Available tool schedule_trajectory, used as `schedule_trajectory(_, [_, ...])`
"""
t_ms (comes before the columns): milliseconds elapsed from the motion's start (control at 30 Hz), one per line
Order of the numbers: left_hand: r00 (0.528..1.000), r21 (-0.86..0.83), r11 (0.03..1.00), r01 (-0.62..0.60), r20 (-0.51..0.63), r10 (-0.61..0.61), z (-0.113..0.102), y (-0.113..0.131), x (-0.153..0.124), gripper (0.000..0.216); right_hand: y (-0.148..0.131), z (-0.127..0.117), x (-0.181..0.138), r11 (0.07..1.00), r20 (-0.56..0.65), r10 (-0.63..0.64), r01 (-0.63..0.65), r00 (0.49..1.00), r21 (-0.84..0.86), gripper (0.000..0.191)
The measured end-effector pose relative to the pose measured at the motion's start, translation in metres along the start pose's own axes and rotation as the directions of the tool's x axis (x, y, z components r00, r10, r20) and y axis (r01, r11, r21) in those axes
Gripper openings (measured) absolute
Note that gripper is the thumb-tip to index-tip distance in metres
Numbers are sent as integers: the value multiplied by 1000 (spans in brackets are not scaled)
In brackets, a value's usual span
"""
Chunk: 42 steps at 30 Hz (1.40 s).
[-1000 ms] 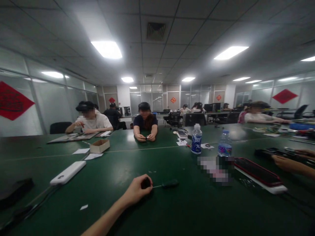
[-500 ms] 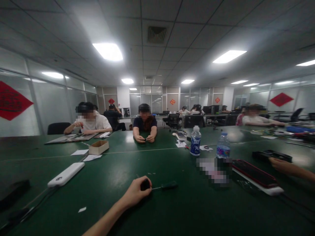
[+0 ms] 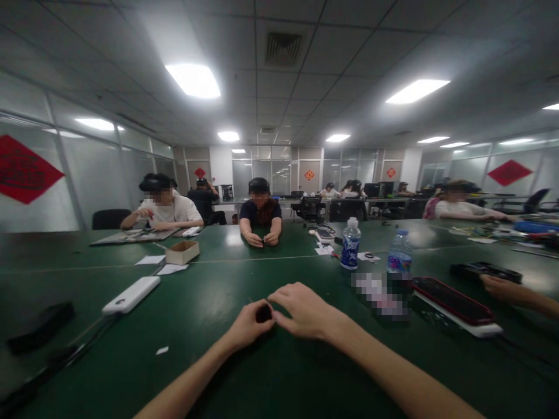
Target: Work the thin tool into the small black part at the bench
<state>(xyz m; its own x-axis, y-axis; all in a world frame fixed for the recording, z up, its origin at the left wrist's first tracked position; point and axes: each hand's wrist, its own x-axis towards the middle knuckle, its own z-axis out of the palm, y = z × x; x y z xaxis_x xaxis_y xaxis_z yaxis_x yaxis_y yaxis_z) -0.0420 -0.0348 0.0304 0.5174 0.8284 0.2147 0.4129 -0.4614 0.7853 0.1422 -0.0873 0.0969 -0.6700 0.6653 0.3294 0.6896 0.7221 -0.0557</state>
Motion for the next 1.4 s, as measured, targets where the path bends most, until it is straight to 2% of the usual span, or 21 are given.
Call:
schedule_trajectory(100, [1000,22,999,-27,-5,27,0,-3,1,15,39,20,-18,981,85,185,-189,979,42,53])
schedule_trajectory(167, [1000,18,1000,-7,-11,8,-1,-5,1,16,54,37,-33,969,103,196,-209,975,135,50])
schedule_trajectory(233, [999,21,1000,3,-32,-2,-2,-5,2,18,58,49,-41,959,47,201,-206,978,196,37])
schedule_trajectory(333, [998,-11,1000,2,-60,-3,-3,-6,2,21,56,55,-41,955,-3,211,-205,978,214,31])
schedule_trajectory(600, [999,-221,975,-8,-32,1,-2,-10,4,23,58,58,-39,961,-19,223,-217,975,169,30])
schedule_trajectory(867, [999,-118,993,5,-33,-9,-3,-11,1,22,49,57,-39,978,-13,179,-177,984,108,31])
schedule_trajectory(1000, [999,-125,992,-14,-37,9,-3,-17,2,22,47,57,-39,979,-30,170,-165,985,122,30])
schedule_trajectory(1400, [1000,-220,975,14,0,-14,-3,-14,1,25,47,59,-37,940,-66,286,-267,956,212,32])
